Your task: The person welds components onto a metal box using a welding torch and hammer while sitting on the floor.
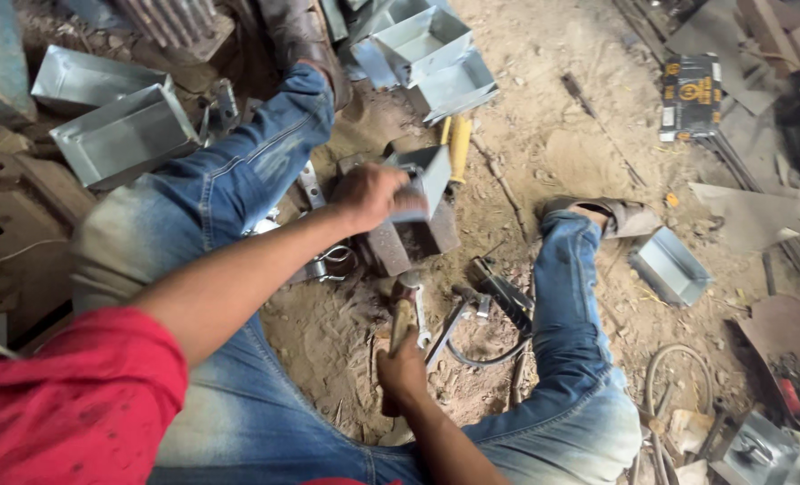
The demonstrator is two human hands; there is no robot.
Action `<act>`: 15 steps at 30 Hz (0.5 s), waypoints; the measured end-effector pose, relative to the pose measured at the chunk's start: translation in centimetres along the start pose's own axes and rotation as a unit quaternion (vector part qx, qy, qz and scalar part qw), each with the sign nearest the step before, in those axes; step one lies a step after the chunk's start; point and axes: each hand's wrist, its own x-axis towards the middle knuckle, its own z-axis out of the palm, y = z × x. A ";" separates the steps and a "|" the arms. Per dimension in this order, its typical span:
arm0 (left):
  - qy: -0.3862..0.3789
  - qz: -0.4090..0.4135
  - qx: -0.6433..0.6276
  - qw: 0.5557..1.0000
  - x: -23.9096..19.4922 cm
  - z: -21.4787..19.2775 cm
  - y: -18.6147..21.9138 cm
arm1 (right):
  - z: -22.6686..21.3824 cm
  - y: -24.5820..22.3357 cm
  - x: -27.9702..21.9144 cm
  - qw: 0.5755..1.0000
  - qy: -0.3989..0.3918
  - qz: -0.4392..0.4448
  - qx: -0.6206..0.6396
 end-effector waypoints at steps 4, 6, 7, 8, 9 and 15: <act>0.023 -0.314 -0.260 0.913 0.8 -4.6 4.3 | 1.8 2.3 2.6 0.993 0.001 -0.113 -0.041; 0.071 -0.333 -0.328 0.881 0.7 -6.4 5.1 | 2.1 2.8 2.9 0.994 -0.056 -0.090 -0.008; 0.096 -0.344 -0.362 0.861 0.5 -7.0 5.3 | 2.0 2.5 2.9 0.992 -0.053 -0.110 -0.033; 0.084 -0.386 -0.375 0.838 -0.2 -7.4 5.3 | 2.1 1.9 2.7 0.988 -0.053 -0.130 -0.057; 0.072 -0.428 -0.387 0.813 -0.8 -7.7 5.1 | 2.0 1.1 2.0 0.984 -0.053 -0.150 -0.081; 0.081 -0.508 -0.407 0.755 -3.1 -5.3 2.5 | -0.6 -2.6 -2.0 0.975 -0.220 -0.028 0.005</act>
